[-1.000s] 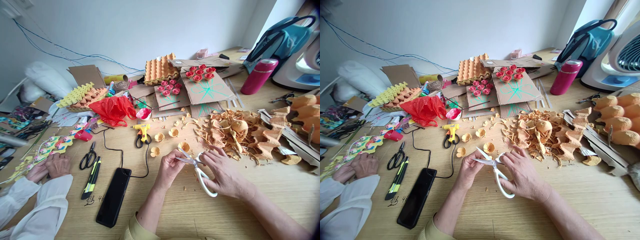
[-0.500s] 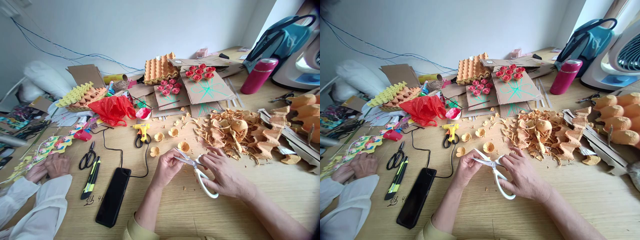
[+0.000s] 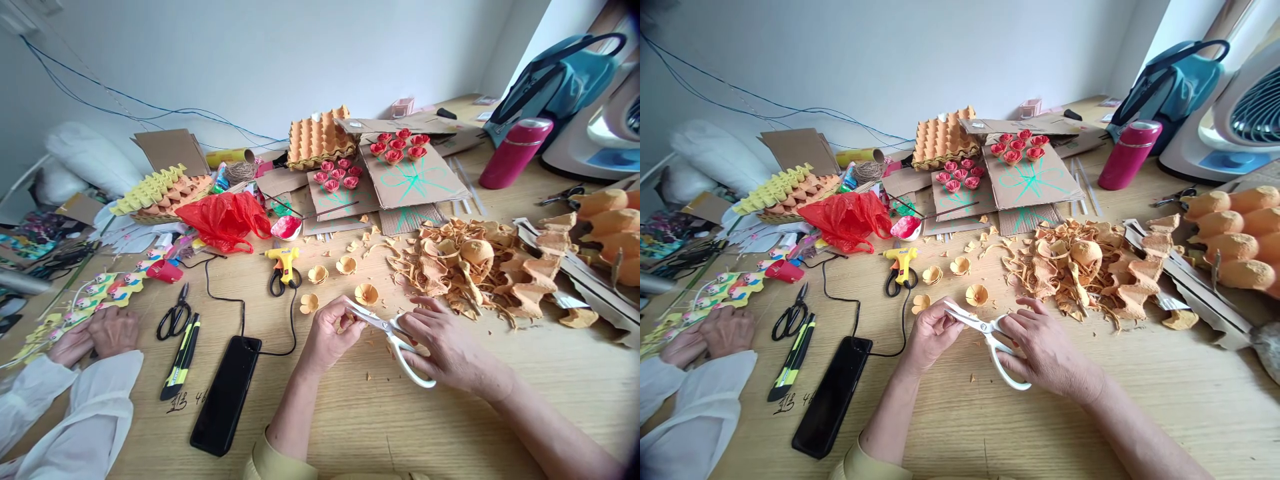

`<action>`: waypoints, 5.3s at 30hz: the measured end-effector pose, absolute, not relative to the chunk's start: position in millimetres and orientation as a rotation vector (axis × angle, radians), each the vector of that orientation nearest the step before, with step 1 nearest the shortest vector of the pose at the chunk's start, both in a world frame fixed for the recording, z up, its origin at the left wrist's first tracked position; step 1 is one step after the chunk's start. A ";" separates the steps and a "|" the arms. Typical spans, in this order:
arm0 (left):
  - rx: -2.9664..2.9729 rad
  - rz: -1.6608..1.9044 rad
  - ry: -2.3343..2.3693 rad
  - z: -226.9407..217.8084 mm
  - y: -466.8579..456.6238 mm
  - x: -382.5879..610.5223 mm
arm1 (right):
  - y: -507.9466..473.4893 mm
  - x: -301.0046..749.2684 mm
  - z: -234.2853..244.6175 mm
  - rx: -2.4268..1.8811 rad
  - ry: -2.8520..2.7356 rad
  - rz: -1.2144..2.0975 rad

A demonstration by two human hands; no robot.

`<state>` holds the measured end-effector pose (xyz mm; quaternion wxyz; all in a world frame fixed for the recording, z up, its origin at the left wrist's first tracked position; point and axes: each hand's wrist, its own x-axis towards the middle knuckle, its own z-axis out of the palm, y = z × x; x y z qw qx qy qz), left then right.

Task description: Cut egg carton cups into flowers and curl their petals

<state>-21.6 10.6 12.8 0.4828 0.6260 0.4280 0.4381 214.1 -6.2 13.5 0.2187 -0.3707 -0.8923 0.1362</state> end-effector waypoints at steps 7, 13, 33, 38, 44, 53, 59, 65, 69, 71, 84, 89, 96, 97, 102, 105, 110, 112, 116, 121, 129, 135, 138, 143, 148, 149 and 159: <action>1.305 1.043 1.024 13.4 12.0 -15.5 | -2.7 212.5 1.9 -1.103 -2.367 0.419; 1.056 0.981 1.005 19.2 8.1 -9.6 | -3.4 211.7 6.4 -1.235 -2.089 0.704; 1.075 1.028 0.952 13.4 5.9 -15.0 | -3.7 216.8 21.4 -1.118 -2.265 0.790; 1.085 1.022 0.942 15.6 6.9 -15.3 | -3.7 216.2 19.2 -1.091 -2.405 0.661; 1.118 1.015 0.969 15.6 7.2 -14.6 | -3.4 215.4 18.4 -1.111 -2.474 0.609; 1.209 0.994 1.004 13.2 8.6 -15.7 | -4.2 216.3 16.8 -1.119 -2.490 0.593; 1.223 1.003 1.009 17.5 7.7 -14.7 | -4.0 216.8 16.6 -1.114 -2.503 0.583; 1.234 1.023 0.996 18.3 7.4 -14.2 | -4.2 216.1 18.1 -1.114 -2.520 0.546; 1.240 1.024 0.995 17.0 7.4 -14.6 | -4.4 217.2 17.5 -1.101 -2.532 0.553; 1.231 1.022 0.993 17.2 7.1 -14.3 | -4.4 218.1 17.6 -1.100 -2.526 0.551; 1.284 1.041 1.018 10.2 9.7 -15.3 | -1.0 217.1 7.0 -1.144 -2.351 0.587; 1.425 1.010 1.078 13.2 7.6 -12.2 | -2.4 214.2 9.7 -1.226 -1.962 0.892; 1.539 0.861 1.098 14.6 -0.9 -3.8 | -8.5 207.1 13.9 -1.112 -1.675 1.224; 1.527 0.850 1.088 13.9 -1.6 -3.0 | -9.1 205.9 12.6 -1.118 -1.676 1.242; 1.501 0.859 1.034 11.7 -2.6 -2.7 | -10.1 201.5 1.7 -1.107 -1.642 1.314; 1.436 0.848 0.959 11.0 -3.8 -0.8 | -9.1 199.2 -3.2 -1.025 -1.479 1.379; 1.057 0.863 0.839 10.2 -5.3 6.2 | -7.8 196.5 -1.2 -1.073 -1.389 1.384; 0.927 0.893 0.788 9.0 -4.7 7.4 | -8.8 195.1 0.1 -1.089 -1.387 1.361; 0.790 0.920 0.735 2.3 -4.2 10.3 | -12.6 191.8 -2.0 -1.055 -1.374 1.295; 0.635 0.989 0.761 -3.8 -8.0 18.7 | -15.0 190.4 -3.7 -1.094 -1.485 1.167; 0.569 1.167 0.792 2.7 -6.0 16.3 | -13.6 195.5 3.0 -1.196 -1.735 0.954; 0.574 1.287 0.825 4.2 -3.1 9.8 | -13.0 193.5 6.2 -1.225 -1.990 0.836; 0.587 1.303 0.860 5.0 -3.1 8.9 | -12.5 191.0 7.3 -1.198 -2.097 0.770; 0.585 1.322 0.855 5.6 -3.9 9.3 | -11.7 190.1 5.4 -1.152 -2.224 0.747; 0.590 1.335 0.841 6.3 -4.9 10.3 | -12.0 191.7 2.2 -1.133 -2.280 0.730; 0.601 1.336 0.844 6.5 -5.2 10.9 | -12.1 192.1 1.6 -1.132 -2.285 0.728; 0.688 1.330 0.826 3.7 -9.2 17.3 | -12.2 192.5 -1.5 -1.095 -2.294 0.656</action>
